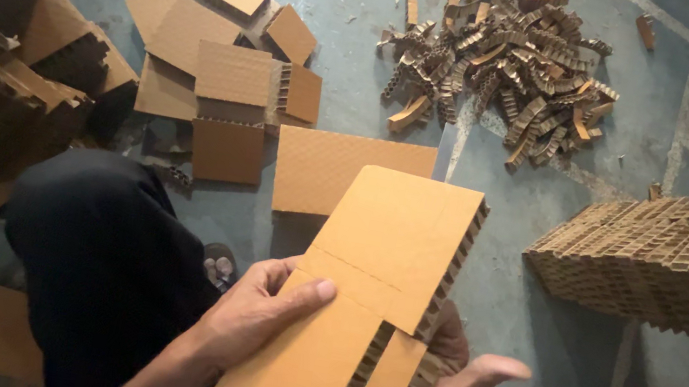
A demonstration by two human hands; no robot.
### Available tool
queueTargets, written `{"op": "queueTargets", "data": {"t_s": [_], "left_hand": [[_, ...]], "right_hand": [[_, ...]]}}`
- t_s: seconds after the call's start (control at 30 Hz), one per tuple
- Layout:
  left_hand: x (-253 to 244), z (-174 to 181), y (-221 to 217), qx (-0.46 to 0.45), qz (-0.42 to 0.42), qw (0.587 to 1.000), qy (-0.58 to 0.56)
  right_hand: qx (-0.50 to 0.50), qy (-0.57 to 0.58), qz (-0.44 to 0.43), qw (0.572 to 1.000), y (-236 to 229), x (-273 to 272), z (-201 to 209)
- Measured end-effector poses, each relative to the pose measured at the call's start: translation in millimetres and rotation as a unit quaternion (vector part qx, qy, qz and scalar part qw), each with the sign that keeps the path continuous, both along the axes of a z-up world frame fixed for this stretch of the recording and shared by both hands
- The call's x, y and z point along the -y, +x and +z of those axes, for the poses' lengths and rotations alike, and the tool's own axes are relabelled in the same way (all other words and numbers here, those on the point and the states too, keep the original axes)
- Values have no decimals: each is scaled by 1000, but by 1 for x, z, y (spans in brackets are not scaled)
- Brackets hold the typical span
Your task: The person sits on the floor and uses a utility knife and a metal ruler to cut rectangular pieces of corrugated cardboard. They repeatedly score and snap the cardboard, separating the cut sections and stacking them nearby.
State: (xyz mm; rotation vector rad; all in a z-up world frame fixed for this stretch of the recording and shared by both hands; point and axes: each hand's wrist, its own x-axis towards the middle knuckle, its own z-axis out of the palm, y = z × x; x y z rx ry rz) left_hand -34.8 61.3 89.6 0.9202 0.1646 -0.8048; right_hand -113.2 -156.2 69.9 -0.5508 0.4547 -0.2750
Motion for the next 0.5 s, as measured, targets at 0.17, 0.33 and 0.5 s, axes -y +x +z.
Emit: {"op": "queueTargets", "data": {"t_s": [0.17, 0.33, 0.5], "left_hand": [[9, 5, -1, 32, 12, 999, -6], [8, 6, -1, 40, 15, 999, 30], [10, 2, -5, 48, 34, 998, 21]], "right_hand": [[-63, 45, -28, 997, 2, 8, 2], [4, 43, -1, 999, 4, -1, -21], [-77, 0, -7, 997, 2, 15, -31]]}}
